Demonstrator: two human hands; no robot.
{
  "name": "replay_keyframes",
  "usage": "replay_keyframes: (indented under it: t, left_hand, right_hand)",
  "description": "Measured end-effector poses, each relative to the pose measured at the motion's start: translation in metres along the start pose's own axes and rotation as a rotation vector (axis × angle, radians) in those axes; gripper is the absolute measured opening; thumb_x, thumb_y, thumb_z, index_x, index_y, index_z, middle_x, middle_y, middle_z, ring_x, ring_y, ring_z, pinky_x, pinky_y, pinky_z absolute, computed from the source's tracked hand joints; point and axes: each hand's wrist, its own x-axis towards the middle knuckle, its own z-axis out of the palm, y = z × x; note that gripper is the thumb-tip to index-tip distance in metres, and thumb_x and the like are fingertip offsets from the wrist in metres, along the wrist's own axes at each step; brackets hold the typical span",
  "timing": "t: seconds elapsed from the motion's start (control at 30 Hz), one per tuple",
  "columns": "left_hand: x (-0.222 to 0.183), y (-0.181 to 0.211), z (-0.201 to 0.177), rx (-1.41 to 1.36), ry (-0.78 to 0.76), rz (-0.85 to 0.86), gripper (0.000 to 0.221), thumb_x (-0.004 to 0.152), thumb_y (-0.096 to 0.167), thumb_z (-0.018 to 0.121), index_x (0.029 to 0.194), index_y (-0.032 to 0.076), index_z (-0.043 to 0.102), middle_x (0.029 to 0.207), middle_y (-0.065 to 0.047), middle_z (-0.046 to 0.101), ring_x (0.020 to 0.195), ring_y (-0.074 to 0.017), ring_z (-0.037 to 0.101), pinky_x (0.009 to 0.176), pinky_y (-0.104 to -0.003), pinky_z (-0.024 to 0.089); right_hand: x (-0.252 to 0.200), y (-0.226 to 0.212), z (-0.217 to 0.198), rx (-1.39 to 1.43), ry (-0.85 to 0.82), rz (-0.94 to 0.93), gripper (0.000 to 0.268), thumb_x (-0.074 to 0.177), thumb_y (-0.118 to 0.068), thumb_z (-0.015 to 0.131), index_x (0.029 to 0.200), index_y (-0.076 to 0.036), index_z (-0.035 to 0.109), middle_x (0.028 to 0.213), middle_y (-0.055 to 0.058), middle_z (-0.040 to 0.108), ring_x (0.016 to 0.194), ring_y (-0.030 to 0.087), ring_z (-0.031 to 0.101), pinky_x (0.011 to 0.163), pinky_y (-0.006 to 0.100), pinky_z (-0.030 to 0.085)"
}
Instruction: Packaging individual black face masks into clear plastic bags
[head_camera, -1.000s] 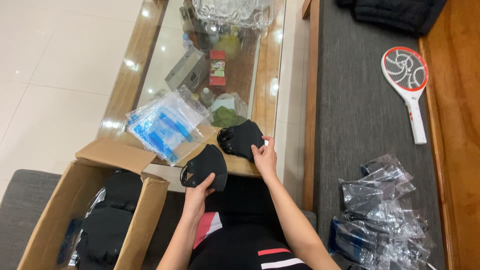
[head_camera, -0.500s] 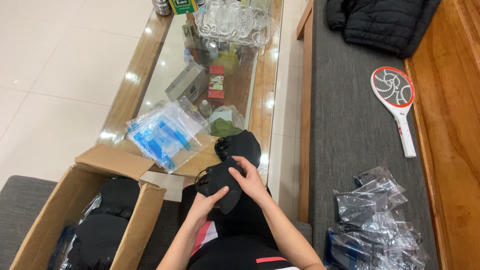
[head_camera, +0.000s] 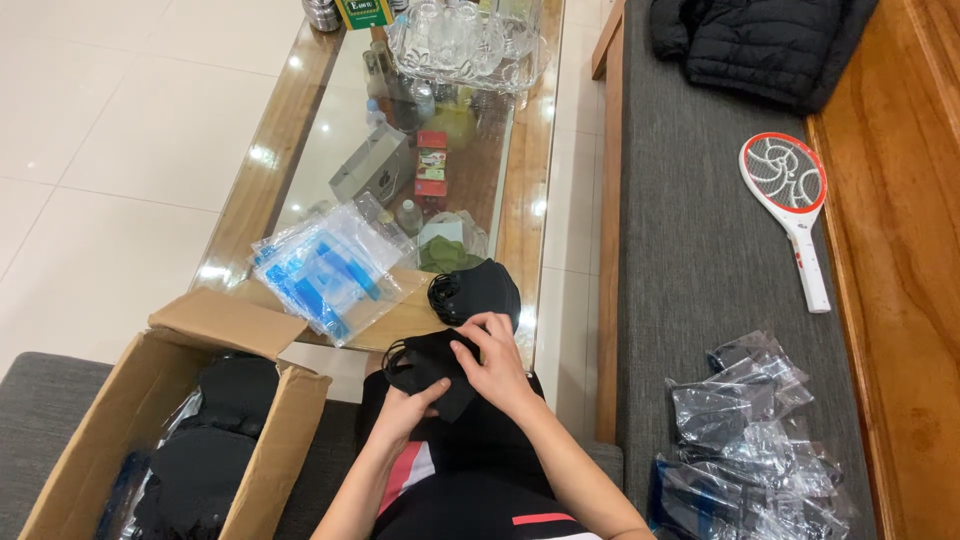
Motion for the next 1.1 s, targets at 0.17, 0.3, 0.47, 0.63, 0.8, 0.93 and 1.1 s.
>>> replay_keyframes:
  t: [0.17,0.3,0.47,0.63,0.8,0.93,1.1]
  left_hand:
    - [-0.01,0.019,0.005,-0.089,0.095,0.065,0.041,0.081,0.015,0.079,0.119,0.013,0.067,0.112,-0.008,0.075,0.097,-0.0213,0.072,0.066,-0.034,0.059]
    - [-0.009,0.023,0.004,-0.17,0.144,0.102,0.048,0.08,0.014,0.079,0.125,0.016,0.062,0.116,-0.009,0.073,0.098,-0.021,0.07,0.064,-0.034,0.059]
    - [0.0,0.013,0.0,-0.241,0.141,0.144,0.043,0.081,0.011,0.08,0.119,0.015,0.06,0.105,-0.009,0.071,0.086,-0.0195,0.07,0.057,-0.03,0.057]
    - [0.001,0.007,-0.003,-0.259,0.079,0.106,0.064,0.074,0.005,0.082,0.132,0.018,0.055,0.118,-0.01,0.071,0.092,-0.0196,0.069,0.061,-0.029,0.058]
    - [-0.022,0.038,0.006,-0.189,0.113,0.078,0.063,0.074,0.008,0.091,0.129,-0.004,0.064,0.115,-0.016,0.07,0.093,-0.0248,0.067,0.071,-0.038,0.062]
    - [-0.021,0.042,0.003,-0.222,0.178,0.072,0.057,0.075,0.007,0.09,0.127,0.002,0.068,0.113,-0.013,0.072,0.091,-0.0247,0.07,0.07,-0.038,0.062]
    - [-0.005,0.025,-0.011,-0.299,0.277,0.086,0.055,0.078,0.007,0.087,0.129,0.003,0.066,0.112,-0.009,0.07,0.092,-0.0226,0.068,0.073,-0.036,0.06]
  right_hand:
    - [-0.004,0.001,0.009,0.125,-0.112,0.191,0.019,0.098,-0.021,0.061,0.11,-0.009,0.069,0.096,0.002,0.066,0.084,0.016,0.06,0.073,0.03,0.047]
    - [-0.015,0.007,0.024,0.169,-0.104,0.203,0.015,0.095,-0.019,0.066,0.105,-0.007,0.069,0.087,0.001,0.067,0.069,0.014,0.058,0.064,0.03,0.046]
    - [-0.02,0.003,0.028,0.123,-0.14,0.113,0.02,0.094,-0.015,0.065,0.112,-0.008,0.072,0.09,0.004,0.068,0.08,0.02,0.063,0.067,0.032,0.049]
    - [-0.021,0.024,0.037,0.149,-0.108,0.325,0.028,0.092,-0.024,0.067,0.116,-0.009,0.072,0.106,0.004,0.078,0.084,0.017,0.07,0.075,0.031,0.051]
    - [-0.017,0.042,0.041,0.445,-0.061,0.423,0.022,0.097,-0.014,0.063,0.116,-0.005,0.07,0.093,0.022,0.073,0.089,0.036,0.069,0.074,0.043,0.055]
    - [-0.015,0.102,0.065,0.691,0.077,0.396,0.018,0.094,-0.008,0.07,0.111,-0.004,0.069,0.076,0.009,0.073,0.057,0.014,0.067,0.051,0.024,0.055]
    - [0.014,0.114,0.043,0.741,0.239,0.519,0.021,0.094,-0.007,0.069,0.114,-0.001,0.063,0.078,0.011,0.072,0.055,0.018,0.068,0.046,0.023,0.054]
